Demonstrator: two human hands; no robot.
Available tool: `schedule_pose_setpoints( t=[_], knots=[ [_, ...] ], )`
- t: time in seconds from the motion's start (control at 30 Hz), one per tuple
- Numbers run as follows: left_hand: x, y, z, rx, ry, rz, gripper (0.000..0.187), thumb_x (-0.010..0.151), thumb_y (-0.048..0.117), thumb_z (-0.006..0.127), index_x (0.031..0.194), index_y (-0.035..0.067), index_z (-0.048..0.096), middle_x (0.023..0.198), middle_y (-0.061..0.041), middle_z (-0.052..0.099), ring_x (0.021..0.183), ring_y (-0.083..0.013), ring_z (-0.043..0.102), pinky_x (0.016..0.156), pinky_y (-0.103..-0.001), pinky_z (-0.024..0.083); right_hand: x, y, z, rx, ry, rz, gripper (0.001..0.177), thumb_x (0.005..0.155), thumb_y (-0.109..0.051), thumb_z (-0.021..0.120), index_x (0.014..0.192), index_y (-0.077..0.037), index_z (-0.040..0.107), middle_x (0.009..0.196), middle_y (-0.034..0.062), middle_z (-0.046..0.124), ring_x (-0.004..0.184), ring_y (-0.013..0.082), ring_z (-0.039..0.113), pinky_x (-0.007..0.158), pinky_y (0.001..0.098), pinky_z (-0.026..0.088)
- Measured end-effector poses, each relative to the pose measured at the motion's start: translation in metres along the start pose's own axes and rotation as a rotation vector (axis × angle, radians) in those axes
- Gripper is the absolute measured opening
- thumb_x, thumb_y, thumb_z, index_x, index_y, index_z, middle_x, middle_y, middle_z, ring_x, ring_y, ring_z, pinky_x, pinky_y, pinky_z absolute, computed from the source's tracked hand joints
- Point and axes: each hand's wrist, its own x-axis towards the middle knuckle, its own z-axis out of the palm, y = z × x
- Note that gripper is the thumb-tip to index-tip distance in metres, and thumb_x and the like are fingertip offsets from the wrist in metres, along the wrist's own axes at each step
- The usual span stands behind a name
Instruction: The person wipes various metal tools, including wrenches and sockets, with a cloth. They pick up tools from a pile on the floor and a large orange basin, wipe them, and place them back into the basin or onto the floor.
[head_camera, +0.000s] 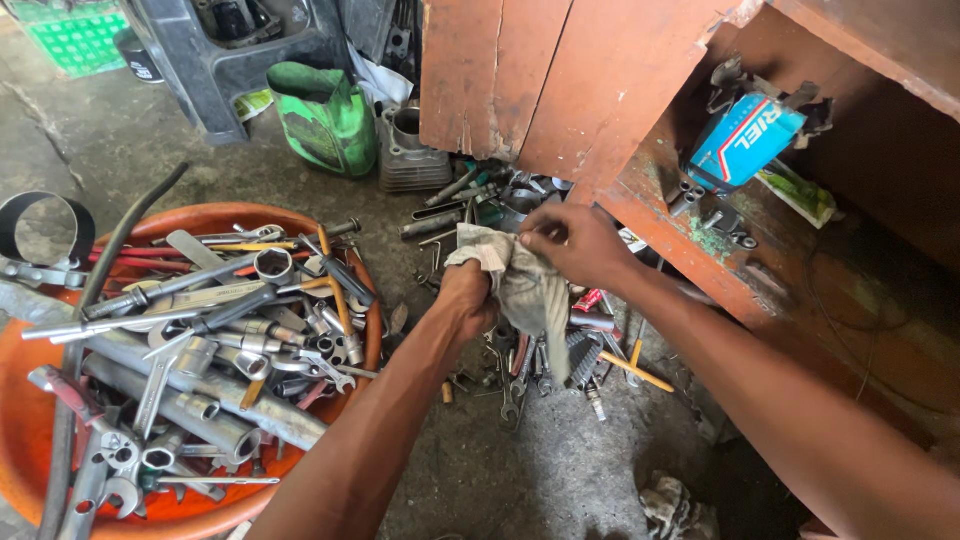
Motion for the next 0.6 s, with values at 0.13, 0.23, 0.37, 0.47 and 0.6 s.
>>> schedule_pose_setpoints(
  t=[0.13,0.23,0.37,0.47,0.6],
  knots=[
    [-0.008,0.0,-0.009,0.094,-0.045,0.01,0.013,0.103,0.011,0.063,0.113,0.003,0.067,0.102,-0.011,0.071,0.083,-0.0209,0.07,0.072,-0.036,0.06,0.005,0.008,0.004,0.078,-0.14,0.009,0.022,0.09,-0.022,0.074,0.106,-0.009,0.077,0.093,0.0056,0.078,0.087,0.0144,0.074,0.082,0.0319,0.058],
    [-0.011,-0.002,-0.006,0.184,-0.021,-0.009,0.016,0.102,0.014,0.06,0.112,0.003,0.067,0.097,-0.009,0.07,0.078,-0.0195,0.069,0.066,-0.034,0.059,0.005,0.005,0.001,0.055,-0.178,0.009,0.025,0.085,-0.024,0.078,0.105,-0.01,0.078,0.093,0.0064,0.079,0.087,0.0155,0.074,0.081,0.0326,0.057],
    [-0.009,-0.006,-0.001,0.306,0.004,0.011,0.019,0.102,0.014,0.058,0.113,0.002,0.068,0.093,-0.007,0.07,0.073,-0.0161,0.066,0.059,-0.032,0.054,-0.003,-0.013,-0.005,-0.157,-0.163,0.005,0.028,0.078,-0.028,0.081,0.103,-0.014,0.08,0.093,0.0092,0.077,0.082,0.0239,0.072,0.074,0.0395,0.055],
    [-0.005,-0.011,0.005,0.293,0.08,0.013,0.016,0.101,0.011,0.059,0.113,0.003,0.066,0.092,-0.006,0.07,0.073,-0.0172,0.067,0.06,-0.033,0.055,-0.007,-0.022,-0.011,-0.254,-0.095,-0.271,0.021,0.077,-0.027,0.081,0.093,-0.013,0.082,0.088,0.0108,0.075,0.088,0.0307,0.07,0.075,0.0442,0.054],
    [-0.011,-0.009,0.008,0.307,0.011,-0.064,0.017,0.099,0.013,0.055,0.109,0.005,0.066,0.091,-0.009,0.071,0.074,-0.0204,0.07,0.063,-0.036,0.059,-0.01,-0.023,-0.01,-0.311,-0.048,-0.12,0.019,0.076,-0.027,0.08,0.089,-0.014,0.082,0.088,0.0108,0.075,0.086,0.0308,0.07,0.075,0.0453,0.055]
  ],
)
